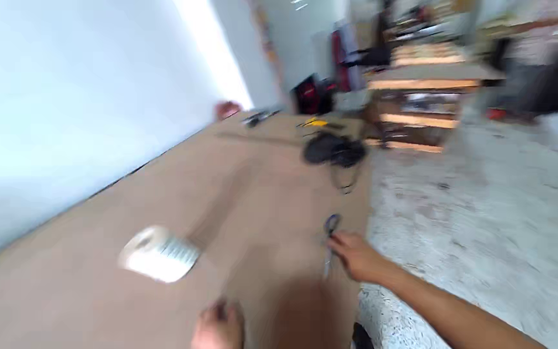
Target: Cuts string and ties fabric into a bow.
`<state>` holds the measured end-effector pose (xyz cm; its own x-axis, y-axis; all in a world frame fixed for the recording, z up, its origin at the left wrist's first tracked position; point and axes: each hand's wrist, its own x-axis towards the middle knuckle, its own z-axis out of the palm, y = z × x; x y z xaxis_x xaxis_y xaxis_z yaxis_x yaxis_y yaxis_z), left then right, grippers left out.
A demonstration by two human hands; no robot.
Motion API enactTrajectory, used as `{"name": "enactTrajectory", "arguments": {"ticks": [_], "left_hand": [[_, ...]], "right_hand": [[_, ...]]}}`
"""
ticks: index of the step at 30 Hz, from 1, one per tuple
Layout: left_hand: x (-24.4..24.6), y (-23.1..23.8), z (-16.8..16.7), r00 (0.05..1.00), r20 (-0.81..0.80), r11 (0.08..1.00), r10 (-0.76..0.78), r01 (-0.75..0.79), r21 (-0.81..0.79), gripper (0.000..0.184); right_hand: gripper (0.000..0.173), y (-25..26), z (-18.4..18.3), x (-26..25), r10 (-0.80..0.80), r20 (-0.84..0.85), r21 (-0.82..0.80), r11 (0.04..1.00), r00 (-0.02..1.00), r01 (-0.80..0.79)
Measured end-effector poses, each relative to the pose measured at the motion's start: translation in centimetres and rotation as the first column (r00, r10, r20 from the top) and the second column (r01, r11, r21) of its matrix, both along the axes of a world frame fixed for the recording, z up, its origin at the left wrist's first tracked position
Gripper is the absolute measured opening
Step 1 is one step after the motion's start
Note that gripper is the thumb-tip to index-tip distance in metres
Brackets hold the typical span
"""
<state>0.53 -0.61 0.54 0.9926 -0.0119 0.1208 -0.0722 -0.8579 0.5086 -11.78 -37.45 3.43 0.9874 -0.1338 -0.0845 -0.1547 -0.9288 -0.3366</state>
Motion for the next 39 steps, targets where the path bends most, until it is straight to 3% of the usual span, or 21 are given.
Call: {"name": "enactTrajectory", "arguments": {"ticks": [2, 4, 9, 12, 14, 16, 20, 22, 26, 29, 31, 32, 34, 36, 39], "left_hand": [[1.1, -0.1, -0.5, 0.999, 0.031, 0.999, 0.029, -0.028, -0.030, 0.033], [1.4, 0.2, -1.0, 0.998, 0.016, 0.997, 0.064, -0.063, -0.051, 0.034], [3.9, 0.1, 0.0, 0.978, -0.113, 0.966, 0.175, -0.193, -0.172, 0.042], [7.9, -0.6, 0.3, 0.956, -0.188, 0.940, 0.225, -0.264, -0.217, 0.050], [10.2, -1.2, -0.4, 0.944, -0.181, 0.932, 0.275, -0.308, -0.192, 0.050], [11.6, -1.8, -0.1, 0.935, -0.202, 0.933, 0.292, -0.325, -0.153, 0.048], [13.7, -2.6, 0.1, 0.946, -0.201, 0.961, 0.255, -0.271, -0.055, 0.032], [14.3, -2.8, -0.1, 0.950, -0.215, 0.969, 0.226, -0.242, -0.052, 0.027], [12.1, -1.5, 0.3, 0.959, -0.208, 0.887, 0.193, -0.261, -0.380, 0.019], [9.6, -0.3, 0.7, 0.956, -0.266, 0.647, 0.128, -0.283, -0.708, 0.016], [8.4, 0.5, 0.7, 0.948, -0.301, 0.458, 0.101, -0.313, -0.832, 0.016], [8.1, 1.0, 0.4, 0.946, -0.303, 0.428, 0.113, -0.322, -0.845, 0.015], [7.8, 1.8, -0.5, 0.946, -0.283, 0.460, 0.156, -0.323, -0.827, 0.013], [7.5, 2.1, -1.4, 0.950, -0.254, 0.505, 0.183, -0.312, -0.805, 0.013], [7.3, 2.1, -1.7, 0.955, -0.183, 0.529, 0.233, -0.282, -0.801, 0.012]], "right_hand": [[0.083, -0.7, 0.8, 1.5, 0.061, -0.121, -0.059, 0.996, 0.991, -0.069], [0.091, -1.4, 1.3, 2.6, 0.087, -0.237, -0.101, 0.988, 0.968, -0.113], [0.103, -3.2, 0.8, 4.8, 0.130, -0.208, -0.178, 0.970, 0.969, -0.168], [0.120, -4.4, 0.6, 6.2, 0.164, -0.314, -0.173, 0.959, 0.935, -0.226], [0.123, -4.6, 0.8, 6.9, 0.174, -0.356, -0.165, 0.955, 0.918, -0.245], [0.109, -3.9, 1.2, 7.1, 0.189, -0.328, -0.136, 0.960, 0.926, -0.244], [0.057, -1.4, 1.9, 6.4, 0.175, -0.324, -0.059, 0.977, 0.930, -0.204], [0.042, -0.3, 2.1, 6.1, 0.121, -0.372, -0.104, 0.980, 0.920, -0.171], [0.042, 1.5, 2.5, 6.4, 0.074, -0.445, -0.167, 0.972, 0.893, -0.164], [0.046, 2.2, 3.4, 7.2, 0.177, -0.412, 0.087, 0.984, 0.894, -0.155], [0.047, 3.7, 3.2, 8.2, 0.303, -0.354, 0.374, 0.913, 0.885, -0.164], [0.045, 5.0, 2.9, 9.0, 0.362, -0.341, 0.479, 0.861, 0.868, -0.171], [0.042, 8.1, 2.3, 11.0, 0.437, -0.381, 0.565, 0.808, 0.815, -0.169], [0.050, 11.3, 1.8, 13.2, 0.445, -0.433, 0.587, 0.799, 0.784, -0.130], [0.064, 14.0, 1.4, 17.4, 0.518, -0.407, 0.707, 0.700, 0.752, -0.099]]}}
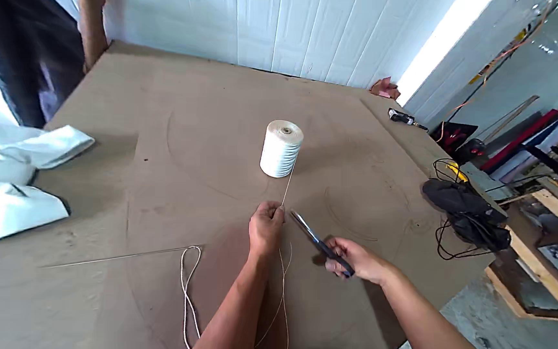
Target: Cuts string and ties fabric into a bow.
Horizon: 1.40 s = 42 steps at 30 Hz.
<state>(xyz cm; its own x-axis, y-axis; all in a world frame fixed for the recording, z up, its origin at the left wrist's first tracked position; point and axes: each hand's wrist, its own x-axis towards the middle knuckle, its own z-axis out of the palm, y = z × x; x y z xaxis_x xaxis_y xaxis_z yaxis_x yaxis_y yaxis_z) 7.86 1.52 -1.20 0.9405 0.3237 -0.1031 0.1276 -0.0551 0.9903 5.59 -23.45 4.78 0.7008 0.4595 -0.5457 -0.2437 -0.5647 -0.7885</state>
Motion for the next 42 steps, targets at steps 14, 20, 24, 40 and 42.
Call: {"name": "enactTrajectory", "arguments": {"ticks": [14, 20, 24, 40, 42], "left_hand": [[0.3, 0.6, 0.9, 0.988, 0.014, 0.986, 0.152, -0.150, -0.074, 0.009], [0.3, 1.6, 1.2, 0.987, 0.001, 0.975, 0.160, -0.158, -0.155, 0.011], [0.1, 1.6, 1.1, 0.989, 0.024, 0.976, 0.145, -0.139, -0.169, 0.010], [0.5, 1.8, 0.9, 0.996, 0.016, 0.986, 0.092, -0.089, -0.143, 0.012], [0.2, 2.2, 1.4, 0.998, -0.035, 0.993, 0.051, -0.054, -0.104, 0.017]], "right_hand": [[0.068, 4.5, 1.0, 10.7, 0.309, 0.052, 0.006, 0.951, 0.949, -0.310], [0.065, 4.8, 0.7, 11.1, 0.332, 0.051, 0.055, 0.941, 0.942, -0.335], [0.065, 4.8, 0.5, 11.0, 0.328, 0.069, 0.055, 0.942, 0.942, -0.332], [0.069, -1.9, 1.3, 4.9, 0.190, 0.522, -0.644, 0.728, 0.832, 0.237], [0.077, -5.2, 0.4, 3.3, 0.221, 0.518, -0.708, 0.652, 0.826, 0.270]]}}
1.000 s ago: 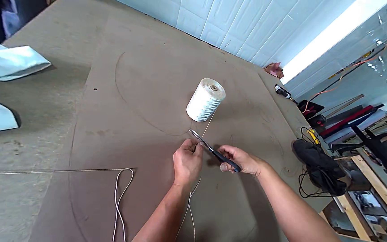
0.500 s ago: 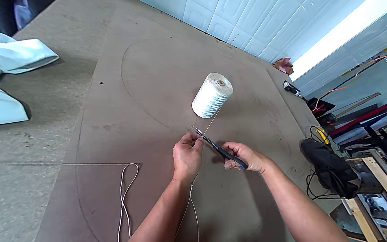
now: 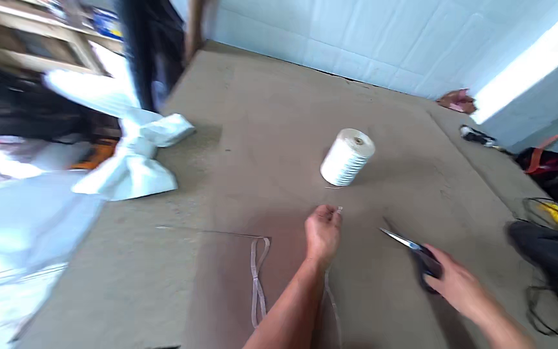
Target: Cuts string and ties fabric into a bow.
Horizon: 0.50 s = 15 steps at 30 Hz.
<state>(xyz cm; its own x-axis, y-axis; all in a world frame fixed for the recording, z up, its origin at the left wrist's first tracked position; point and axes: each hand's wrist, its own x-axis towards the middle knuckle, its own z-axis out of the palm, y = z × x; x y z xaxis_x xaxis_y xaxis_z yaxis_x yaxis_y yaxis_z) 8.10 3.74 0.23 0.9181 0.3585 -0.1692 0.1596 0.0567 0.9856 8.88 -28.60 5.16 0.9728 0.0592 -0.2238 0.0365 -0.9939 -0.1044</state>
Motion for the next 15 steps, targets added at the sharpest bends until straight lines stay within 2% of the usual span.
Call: {"name": "enactTrajectory", "arguments": {"ticks": [1, 3, 5, 6, 9, 11, 15], "left_hand": [[-0.1, 0.2, 0.2, 1.000, -0.015, 1.000, -0.012, 0.012, -0.003, 0.019], [-0.7, 0.4, 0.5, 1.000, 0.019, 0.997, -0.002, 0.003, -0.082, 0.019], [-1.5, 0.5, 1.9, 0.993, 0.116, 0.986, -0.038, 0.056, -0.155, 0.017], [-2.3, 0.3, 3.0, 0.983, 0.166, 0.978, -0.075, 0.105, -0.179, 0.017], [-5.9, -0.7, 6.8, 0.931, 0.307, 0.938, -0.198, 0.271, -0.217, 0.017], [-8.3, -0.5, 8.7, 0.880, 0.405, 0.923, -0.247, 0.341, -0.178, 0.016], [-13.8, 1.6, 9.7, 0.832, 0.487, 0.958, -0.266, 0.285, 0.037, 0.013]], "right_hand": [[0.080, -1.3, -0.3, -0.8, -0.004, -0.011, -0.024, 1.000, 1.000, 0.004], [0.072, -2.4, 0.2, -2.8, -0.009, 0.012, 0.015, 1.000, 1.000, 0.009], [0.058, -0.7, 1.5, -4.8, 0.012, 0.107, 0.172, 0.985, 0.994, -0.030], [0.054, 0.8, 2.0, -5.8, 0.058, 0.148, 0.278, 0.955, 0.987, -0.098], [0.050, 6.7, 1.6, -8.7, 0.216, 0.214, 0.574, 0.761, 0.953, -0.302], [0.052, 10.2, 0.7, -9.8, 0.244, 0.296, 0.700, 0.603, 0.924, -0.383], [0.066, 14.6, 1.2, -12.2, 0.232, 0.360, 0.833, 0.357, 0.904, -0.423]]}}
